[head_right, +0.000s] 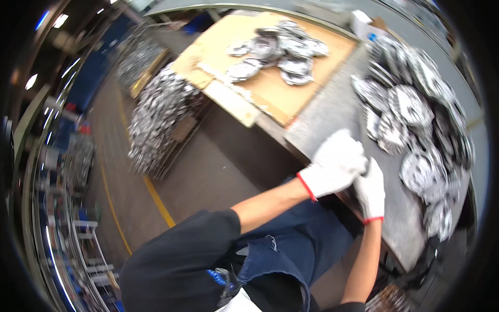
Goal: The person smooths the edges of aluminum die-cast components with a metal file at a workbench.
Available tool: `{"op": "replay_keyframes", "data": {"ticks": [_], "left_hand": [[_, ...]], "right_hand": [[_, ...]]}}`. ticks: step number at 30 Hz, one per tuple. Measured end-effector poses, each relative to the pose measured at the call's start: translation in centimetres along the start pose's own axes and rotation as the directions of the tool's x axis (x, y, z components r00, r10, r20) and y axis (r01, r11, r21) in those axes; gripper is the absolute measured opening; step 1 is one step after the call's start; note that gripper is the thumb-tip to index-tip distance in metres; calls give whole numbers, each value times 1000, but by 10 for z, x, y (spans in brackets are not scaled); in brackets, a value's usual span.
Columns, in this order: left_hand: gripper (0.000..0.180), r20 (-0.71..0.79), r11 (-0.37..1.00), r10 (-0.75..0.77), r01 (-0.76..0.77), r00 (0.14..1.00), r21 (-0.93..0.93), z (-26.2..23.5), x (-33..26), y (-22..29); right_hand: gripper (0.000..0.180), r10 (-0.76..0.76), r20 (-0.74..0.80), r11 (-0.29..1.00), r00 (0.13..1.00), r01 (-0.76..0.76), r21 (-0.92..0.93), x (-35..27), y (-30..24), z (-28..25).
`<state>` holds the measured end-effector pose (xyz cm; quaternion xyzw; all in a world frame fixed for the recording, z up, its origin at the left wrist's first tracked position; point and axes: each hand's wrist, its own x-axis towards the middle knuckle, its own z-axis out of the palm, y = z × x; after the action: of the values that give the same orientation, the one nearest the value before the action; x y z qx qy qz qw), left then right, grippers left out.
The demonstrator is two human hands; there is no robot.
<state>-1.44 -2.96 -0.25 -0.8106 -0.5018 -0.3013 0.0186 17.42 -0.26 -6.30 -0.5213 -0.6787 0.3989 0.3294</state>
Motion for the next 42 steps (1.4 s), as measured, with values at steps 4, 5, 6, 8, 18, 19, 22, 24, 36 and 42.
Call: {"op": "replay_keyframes", "data": {"ticks": [4,5,6,8,18,19,22,24,36,42], "left_hand": [[5,-250,982,-160,128,955,-140,-8,26,0],[7,-399,989,-37,-23,916,-144,-24,41,8],[10,-542,975,64,-169,838,-147,-42,54,23],[20,-279,913,-170,45,945,-405,-56,61,29],[27,517,553,-437,673,736,-491,-33,2,-47],[25,547,440,-420,690,724,-575,-38,-3,-44],[25,657,407,-355,743,665,-532,-64,-3,-49],[26,725,240,-369,813,582,-530,-68,-11,-55],[24,65,273,-786,440,615,-856,-134,48,-207],[28,384,57,-731,611,564,-789,-77,-23,-184]], "right_hand": [[36,46,43,996,998,-43,-73,0,-19,1],[39,-9,36,999,999,11,-53,0,-32,3],[43,-125,-19,983,992,121,-136,-2,-20,3],[47,70,70,995,995,-65,-69,-3,-33,-5],[58,186,-40,976,982,-189,-108,-22,-63,-8],[58,186,-37,976,982,-189,-110,-22,-63,-9],[63,192,39,978,981,-188,-94,-25,-65,-7],[68,157,-24,969,987,-159,-188,-27,-65,-6],[52,75,-136,997,988,-73,23,-34,-43,2],[43,199,-226,980,954,-190,58,-38,-47,-17]]}}
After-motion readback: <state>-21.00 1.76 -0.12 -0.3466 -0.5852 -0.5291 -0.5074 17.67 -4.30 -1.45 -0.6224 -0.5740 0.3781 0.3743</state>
